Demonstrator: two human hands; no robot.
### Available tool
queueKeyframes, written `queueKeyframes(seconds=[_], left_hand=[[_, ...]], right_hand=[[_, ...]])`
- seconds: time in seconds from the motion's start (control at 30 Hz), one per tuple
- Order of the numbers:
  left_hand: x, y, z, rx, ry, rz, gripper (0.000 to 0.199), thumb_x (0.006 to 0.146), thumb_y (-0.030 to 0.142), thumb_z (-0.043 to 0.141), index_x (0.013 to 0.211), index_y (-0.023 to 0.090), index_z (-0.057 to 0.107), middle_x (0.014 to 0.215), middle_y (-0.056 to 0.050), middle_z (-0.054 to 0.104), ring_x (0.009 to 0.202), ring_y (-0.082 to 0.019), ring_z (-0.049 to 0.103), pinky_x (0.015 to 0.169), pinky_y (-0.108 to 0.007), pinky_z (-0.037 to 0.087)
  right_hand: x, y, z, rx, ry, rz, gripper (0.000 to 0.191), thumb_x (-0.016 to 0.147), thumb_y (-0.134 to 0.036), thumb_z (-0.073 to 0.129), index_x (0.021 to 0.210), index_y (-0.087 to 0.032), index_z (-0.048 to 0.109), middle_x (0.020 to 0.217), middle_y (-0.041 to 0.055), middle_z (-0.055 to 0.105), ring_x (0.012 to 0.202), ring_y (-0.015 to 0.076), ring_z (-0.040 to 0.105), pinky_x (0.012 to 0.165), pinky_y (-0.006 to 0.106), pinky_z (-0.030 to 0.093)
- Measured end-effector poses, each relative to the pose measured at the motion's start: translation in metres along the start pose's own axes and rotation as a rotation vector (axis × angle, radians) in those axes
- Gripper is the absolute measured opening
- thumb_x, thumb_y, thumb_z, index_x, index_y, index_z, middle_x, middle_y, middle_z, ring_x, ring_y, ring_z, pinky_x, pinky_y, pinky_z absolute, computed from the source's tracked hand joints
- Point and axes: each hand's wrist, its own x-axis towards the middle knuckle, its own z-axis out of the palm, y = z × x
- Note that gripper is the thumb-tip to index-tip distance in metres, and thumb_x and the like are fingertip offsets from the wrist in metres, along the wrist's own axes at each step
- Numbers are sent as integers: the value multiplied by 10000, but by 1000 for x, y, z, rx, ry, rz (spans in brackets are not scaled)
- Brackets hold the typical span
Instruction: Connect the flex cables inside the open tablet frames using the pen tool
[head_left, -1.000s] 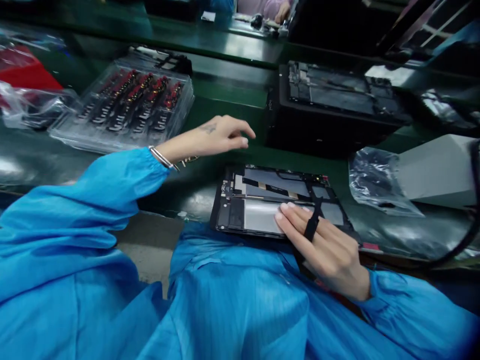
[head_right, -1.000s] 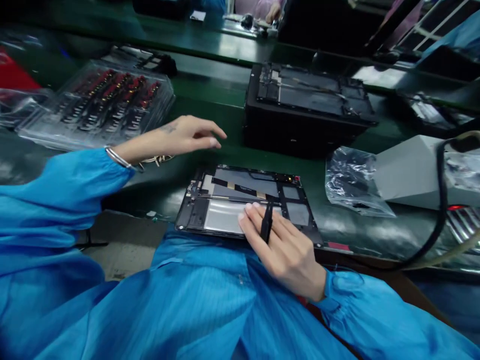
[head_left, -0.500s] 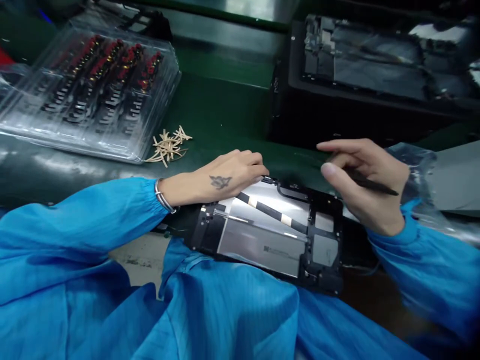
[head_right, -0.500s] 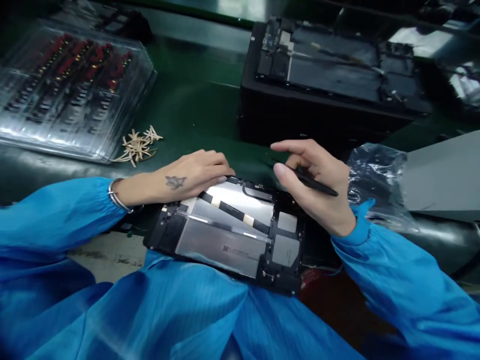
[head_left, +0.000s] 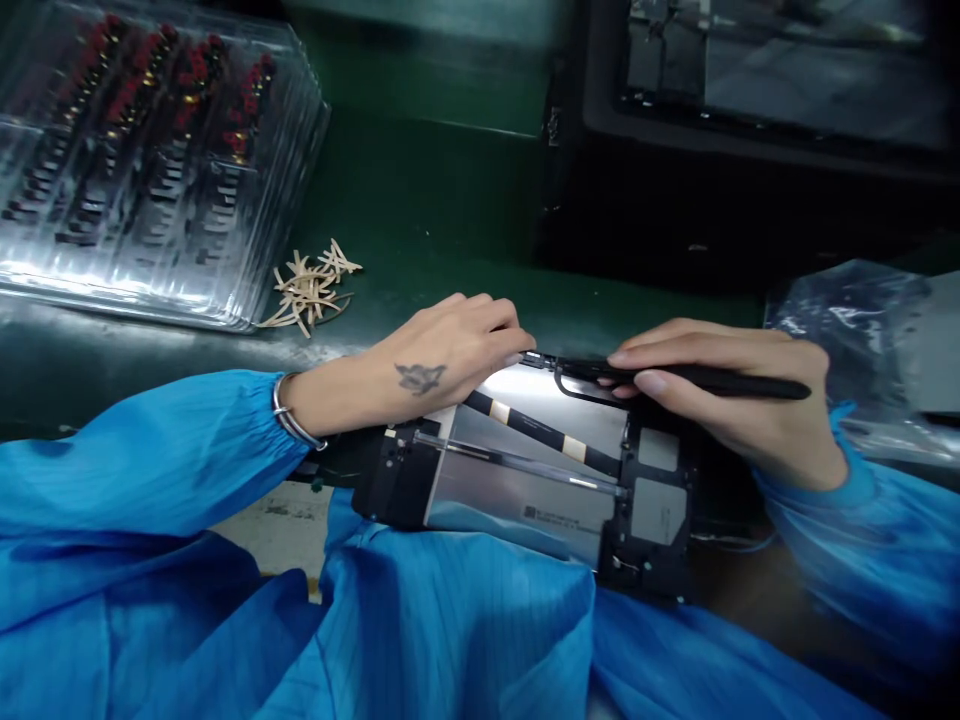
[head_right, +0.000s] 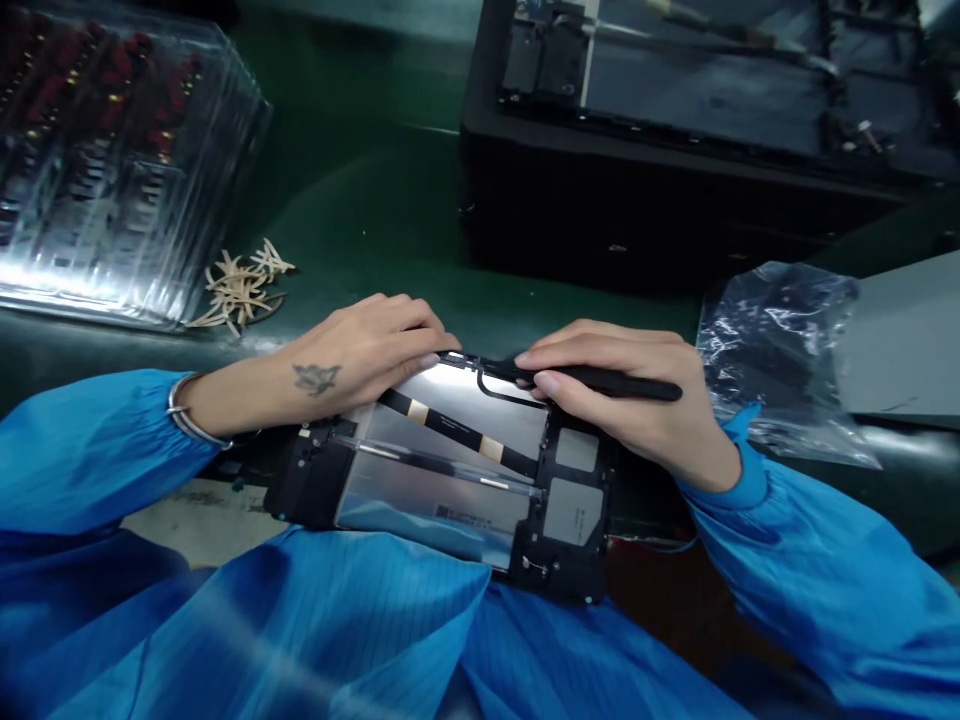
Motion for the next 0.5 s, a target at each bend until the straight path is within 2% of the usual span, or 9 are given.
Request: queueKeyframes(seconds=[0.1, 0.5], left_hand=[[0, 0, 0, 6, 8, 8, 327, 1110, 209, 368, 1234, 159, 667, 1109, -87, 655, 879, -202, 569, 738, -334, 399], [-2, -4, 6, 28, 32, 50, 279, 1090, 171, 420, 1266, 164, 636, 1115, -74, 630, 899, -201, 551, 738, -334, 379]], right_hand=[[-1, 1, 0, -9, -2, -4, 322, 893, -116, 757, 1123, -332, 821, 1022, -3, 786, 869, 180, 758, 735, 305, 624], [-3, 5, -1, -36, 11, -10, 340, 889, -95, 761, 1109, -349, 818, 1052, -35, 792, 951, 161, 737, 821, 292, 595]])
